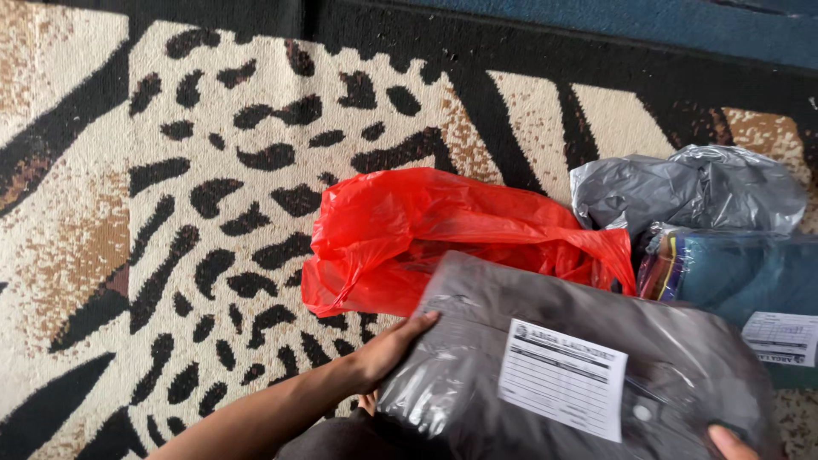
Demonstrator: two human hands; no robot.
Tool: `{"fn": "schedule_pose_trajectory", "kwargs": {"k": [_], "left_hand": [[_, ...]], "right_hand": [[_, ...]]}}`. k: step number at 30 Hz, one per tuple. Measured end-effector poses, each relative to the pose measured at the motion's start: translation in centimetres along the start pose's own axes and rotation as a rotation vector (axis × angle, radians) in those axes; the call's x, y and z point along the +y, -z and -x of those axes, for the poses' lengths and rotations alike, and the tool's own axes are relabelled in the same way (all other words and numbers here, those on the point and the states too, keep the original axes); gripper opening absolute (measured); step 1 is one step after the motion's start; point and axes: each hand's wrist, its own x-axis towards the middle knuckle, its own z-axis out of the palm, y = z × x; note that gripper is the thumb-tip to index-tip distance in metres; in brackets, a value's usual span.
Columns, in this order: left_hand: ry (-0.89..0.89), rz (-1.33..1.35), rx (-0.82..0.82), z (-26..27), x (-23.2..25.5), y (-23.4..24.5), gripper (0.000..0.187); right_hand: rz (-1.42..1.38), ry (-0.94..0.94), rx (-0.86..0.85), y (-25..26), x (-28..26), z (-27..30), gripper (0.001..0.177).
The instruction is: The person picks up wrapped laundry packets from the floor and places them into various colored plastic bags.
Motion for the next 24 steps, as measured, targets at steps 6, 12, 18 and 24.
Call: {"fn": "schedule_pose_trajectory", "kwargs": {"k": [6,12,18,24], "left_hand": [[0.038,0.377,-0.044,2.8,2.1,3.9,0.078],[0.112,0.094,0.231,6.0,5.5,5.2,0.081],[0.174,0.026,0.323,4.9,6.6,6.0,0.090],[0.039,-0.355,0.563,2.7,8.2,7.0,0.100]], "right_hand": [[-0.159,0.008,-0.001,1.1,-14.2,-7.3,0.061],[-0.938,-0.697,-0.256,1.3,-28.6,-12.5,0.072],[-0.988,-0.784,-0.306,0.8,-29.3,-15.6,0.067],[-1.183,-0.550,-0.216,1.1,-27.6,-17.9,0.068]]}}
